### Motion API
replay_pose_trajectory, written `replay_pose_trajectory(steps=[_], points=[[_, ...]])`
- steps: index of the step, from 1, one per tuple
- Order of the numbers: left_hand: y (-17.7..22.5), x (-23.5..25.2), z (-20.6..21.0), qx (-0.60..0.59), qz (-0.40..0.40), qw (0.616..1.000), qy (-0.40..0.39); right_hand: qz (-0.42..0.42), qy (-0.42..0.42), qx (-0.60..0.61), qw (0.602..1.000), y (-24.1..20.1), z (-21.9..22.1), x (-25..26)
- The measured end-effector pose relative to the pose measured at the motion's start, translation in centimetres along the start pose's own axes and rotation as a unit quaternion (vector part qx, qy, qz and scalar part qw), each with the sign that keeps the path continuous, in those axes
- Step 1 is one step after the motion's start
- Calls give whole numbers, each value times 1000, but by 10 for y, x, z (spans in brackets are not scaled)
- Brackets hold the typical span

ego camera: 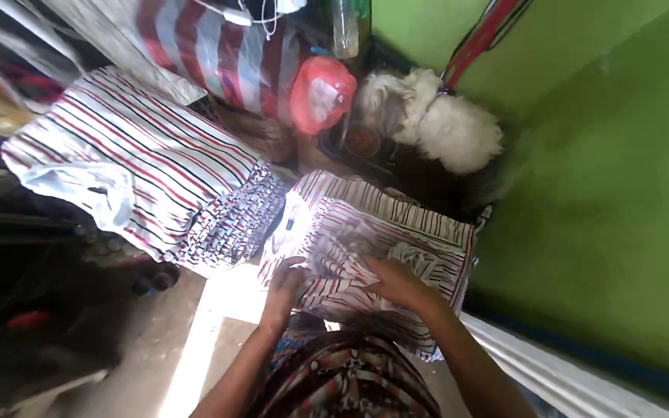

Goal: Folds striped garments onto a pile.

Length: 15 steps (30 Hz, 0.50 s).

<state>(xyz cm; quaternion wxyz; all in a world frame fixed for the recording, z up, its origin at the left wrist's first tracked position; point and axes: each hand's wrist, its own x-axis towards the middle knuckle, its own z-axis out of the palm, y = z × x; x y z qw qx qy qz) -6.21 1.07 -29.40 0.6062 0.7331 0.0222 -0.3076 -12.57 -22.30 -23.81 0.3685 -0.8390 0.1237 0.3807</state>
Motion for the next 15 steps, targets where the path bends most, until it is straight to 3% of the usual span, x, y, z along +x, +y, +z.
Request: replay_pose_trajectory(steps=[5,10,12,15], points=[[-18,26,26,88,-140,985,-52,-12,-16,-47,999,-2,9,1],[-14,29,30,107,-83,988,-76,64,34,9,997,0,8,-5],[-6,21,19,222,-58,971,-58,95,59,23,993,6,9,-5],[0,15,9,378,-99,917,-86,76,22,-30,996,1,11,-3]])
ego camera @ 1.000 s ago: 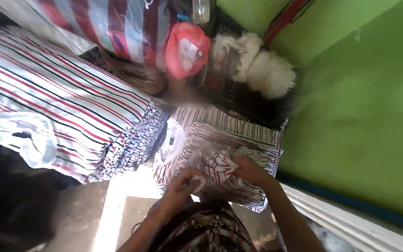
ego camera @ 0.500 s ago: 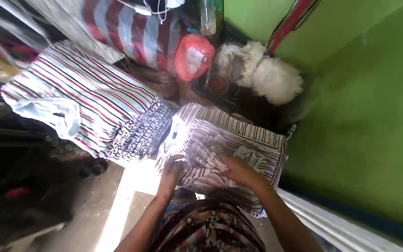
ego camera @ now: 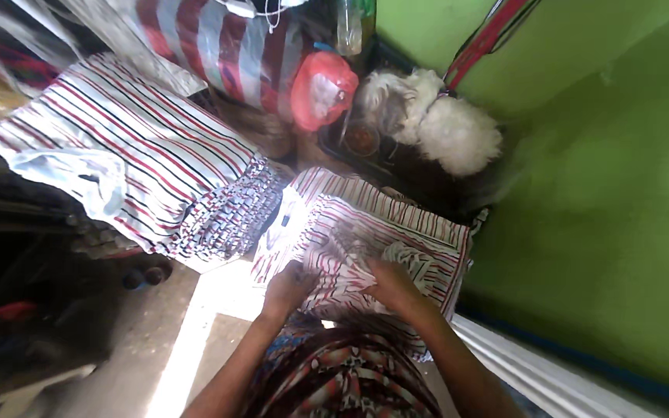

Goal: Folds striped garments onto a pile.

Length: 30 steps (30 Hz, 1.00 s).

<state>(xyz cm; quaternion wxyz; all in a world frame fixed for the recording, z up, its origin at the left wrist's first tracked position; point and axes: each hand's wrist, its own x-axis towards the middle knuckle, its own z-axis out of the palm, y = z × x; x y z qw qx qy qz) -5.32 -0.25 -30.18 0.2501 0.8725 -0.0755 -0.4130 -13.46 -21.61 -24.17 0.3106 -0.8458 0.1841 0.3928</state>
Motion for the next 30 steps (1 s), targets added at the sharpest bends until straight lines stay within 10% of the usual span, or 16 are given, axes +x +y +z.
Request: replay_pose_trajectory(steps=[4,7,10,15,23,30], points=[[6,-5,-4,96,21,995,21,-71,-6,-58,996,-16,4,-7],[13,6,1,55,226,957,172,-72,-11,-72,995,-19,5,-6],[37,28,-2,80,335,932,116,-87,2,-72,994,-17,7,-6],[65,52,-22,119,304,943,-68,-88,4,-64,994,-16,9,-12],[56,55,-65,44,137,989,28,-149,44,26,988,7,9,-19],[39,92,-51,-125,182,973,-70,-169,43,49,983,13,5,-10]])
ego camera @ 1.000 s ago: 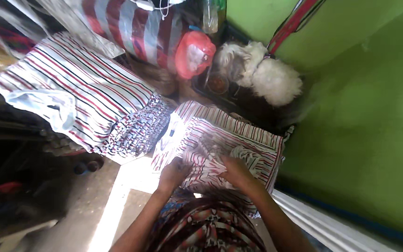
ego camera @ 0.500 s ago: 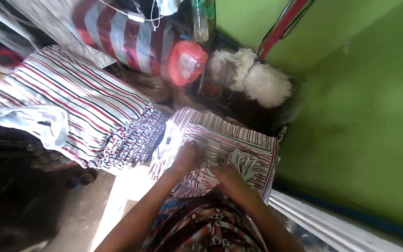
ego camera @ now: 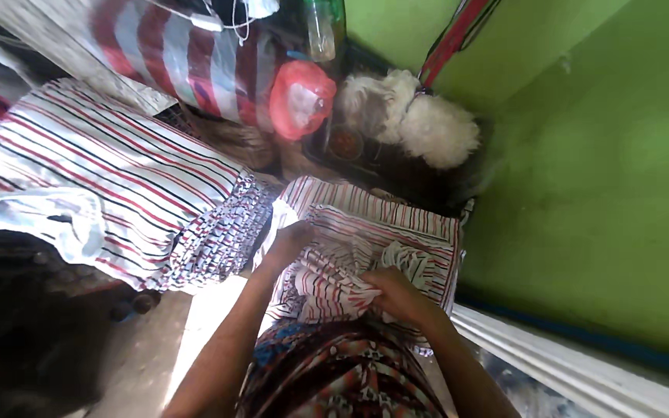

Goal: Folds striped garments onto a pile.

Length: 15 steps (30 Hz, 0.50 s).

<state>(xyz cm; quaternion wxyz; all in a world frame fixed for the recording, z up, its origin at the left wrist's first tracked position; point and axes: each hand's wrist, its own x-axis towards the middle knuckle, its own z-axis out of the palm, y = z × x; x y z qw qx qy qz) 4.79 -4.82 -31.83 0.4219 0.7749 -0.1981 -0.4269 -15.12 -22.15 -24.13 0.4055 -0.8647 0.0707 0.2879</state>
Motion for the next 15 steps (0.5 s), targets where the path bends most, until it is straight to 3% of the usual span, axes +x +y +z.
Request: replay_pose_trajectory(steps=[3,6,11,15], points=[[11,2,9,49,-65,990,-116,11,4,7,1000,0,3,4],[20,1,15,123,-48,975,-178,73,-37,-21,996,-3,-2,8],[19,-20,10,185,9,983,13,119,-71,-20,990,-3,-10,17],[4,-85,45,232,194,950,81,135,-66,8,989,-5,-19,26]])
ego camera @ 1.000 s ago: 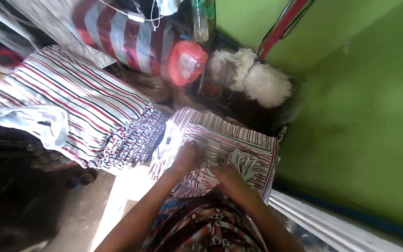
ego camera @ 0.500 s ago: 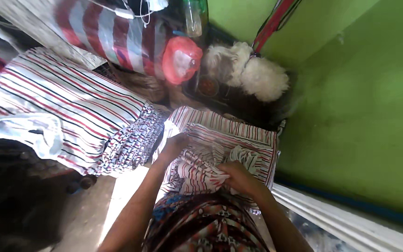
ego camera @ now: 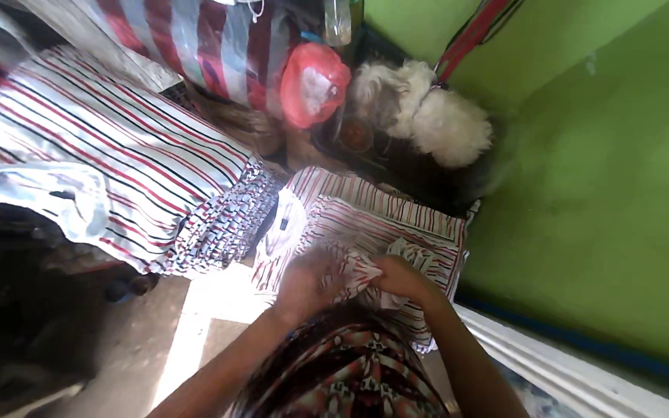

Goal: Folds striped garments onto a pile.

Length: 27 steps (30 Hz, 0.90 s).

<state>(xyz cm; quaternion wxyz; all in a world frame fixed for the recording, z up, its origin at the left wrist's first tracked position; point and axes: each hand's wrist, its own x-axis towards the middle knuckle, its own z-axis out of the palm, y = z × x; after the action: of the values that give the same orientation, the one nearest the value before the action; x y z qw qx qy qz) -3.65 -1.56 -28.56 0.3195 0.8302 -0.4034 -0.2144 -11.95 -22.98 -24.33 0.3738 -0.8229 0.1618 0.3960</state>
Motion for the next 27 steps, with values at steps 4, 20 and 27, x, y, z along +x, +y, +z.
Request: replay_pose_trajectory(steps=[4,20,27], points=[[-4,-34,16,31,-47,998,-30,11,-13,-2,1000,-1,-9,6],[-40,-5,-14,-244,-277,929,20,25,-38,-4,999,6,-13,17],[-58,17,4,-377,-291,868,141,20,-17,14,1000,3,-16,22]])
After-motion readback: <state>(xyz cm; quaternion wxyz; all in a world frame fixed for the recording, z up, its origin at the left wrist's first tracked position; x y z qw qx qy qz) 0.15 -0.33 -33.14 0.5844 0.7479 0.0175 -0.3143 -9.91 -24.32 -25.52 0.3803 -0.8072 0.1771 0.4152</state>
